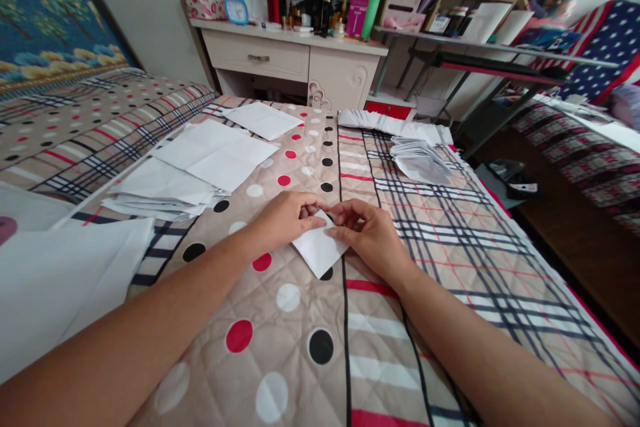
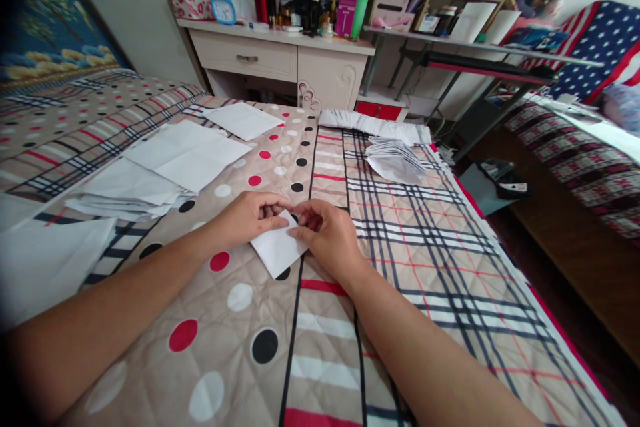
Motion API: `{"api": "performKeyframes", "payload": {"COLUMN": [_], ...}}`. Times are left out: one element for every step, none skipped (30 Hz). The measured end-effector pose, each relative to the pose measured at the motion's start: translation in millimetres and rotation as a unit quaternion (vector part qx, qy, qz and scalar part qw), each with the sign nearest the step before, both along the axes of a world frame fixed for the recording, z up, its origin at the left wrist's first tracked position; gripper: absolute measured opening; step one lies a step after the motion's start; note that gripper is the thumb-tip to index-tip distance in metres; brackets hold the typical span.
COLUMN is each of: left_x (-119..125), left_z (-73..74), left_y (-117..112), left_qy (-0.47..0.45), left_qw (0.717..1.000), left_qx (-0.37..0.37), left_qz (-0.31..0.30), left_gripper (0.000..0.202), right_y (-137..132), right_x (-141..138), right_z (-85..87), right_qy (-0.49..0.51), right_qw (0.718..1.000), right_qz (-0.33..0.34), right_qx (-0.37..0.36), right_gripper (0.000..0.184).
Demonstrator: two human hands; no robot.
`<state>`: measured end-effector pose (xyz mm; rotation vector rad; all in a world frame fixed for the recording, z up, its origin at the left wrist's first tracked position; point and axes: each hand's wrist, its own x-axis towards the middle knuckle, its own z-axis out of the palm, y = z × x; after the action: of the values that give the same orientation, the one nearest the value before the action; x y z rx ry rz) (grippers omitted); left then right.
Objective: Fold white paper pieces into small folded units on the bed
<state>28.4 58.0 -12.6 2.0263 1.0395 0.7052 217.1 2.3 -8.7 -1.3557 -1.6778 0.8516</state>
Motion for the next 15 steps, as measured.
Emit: {"api": "performKeyframes", "payload": {"left_x": [0,-1,-1,-2,-3,-3,-4,-5,-6,-7,-7,-8,-8,-8,-8], "left_z": [0.4,1.5,3.3,5.5,7.9,10.2,12.2,13.7,14.6,14.9,14.7,14.0,13.1,12.2,11.5], "left_y": [0,0,0,0,0,1,1,1,1,1,1,1,0,0,1], "left_qy": [-0.005,-0.008,-0.01,-0.011,-0.011,-0.009,-0.004,0.003,0.011,0.02,0.028,0.033,0.036,0.037,0.039], "left_qw": [1.0,1.0,1.0,0.999,0.999,0.999,0.999,0.999,0.999,0.999,0.999,0.999,0.998,0.998,0.998], "left_qx": [-0.01,-0.019,-0.026,-0.031,-0.033,-0.032,-0.031,-0.031,-0.032,-0.035,-0.039,-0.042,-0.043,-0.042,-0.042], "left_qz": [0.002,0.003,0.0,-0.006,-0.014,-0.023,-0.029,-0.032,-0.03,-0.024,-0.016,-0.008,-0.003,-0.001,-0.003], "left_gripper": [0.035,0.04,0.043,0.045,0.046,0.045,0.045,0.045,0.046,0.047,0.049,0.051,0.053,0.055,0.055], "right_y": [0,0,0,0,0,0,0,0,0,0,0,0,0,0,0], "right_x": [0,1,1,1,2,2,2,2,2,2,2,2,2,2,2], "right_z": [-1.0,-1.7,-2.3,-2.5,-2.5,-2.2,-1.8,-1.3,-1.0,-0.8,-0.8,-1.1,-1.7,-2.4,-3.2], "right_qy": [-0.006,-0.016,-0.029,-0.044,-0.059,-0.072,-0.082,-0.088,-0.089,-0.086,-0.083,-0.079,-0.077,-0.075,-0.074], "right_qw": [1.0,1.0,0.999,0.999,0.998,0.997,0.997,0.996,0.996,0.996,0.996,0.997,0.997,0.997,0.997], "right_qz": [0.003,0.005,0.005,0.004,0.001,-0.002,-0.004,-0.005,-0.004,-0.002,0.001,0.003,0.004,0.003,0.002], "right_qx": [-0.006,-0.01,-0.013,-0.013,-0.013,-0.013,-0.013,-0.014,-0.016,-0.017,-0.019,-0.019,-0.02,-0.02,-0.021], "right_gripper": [0.029,0.03,0.032,0.034,0.035,0.036,0.037,0.038,0.038,0.038,0.038,0.038,0.037,0.037,0.037]}}
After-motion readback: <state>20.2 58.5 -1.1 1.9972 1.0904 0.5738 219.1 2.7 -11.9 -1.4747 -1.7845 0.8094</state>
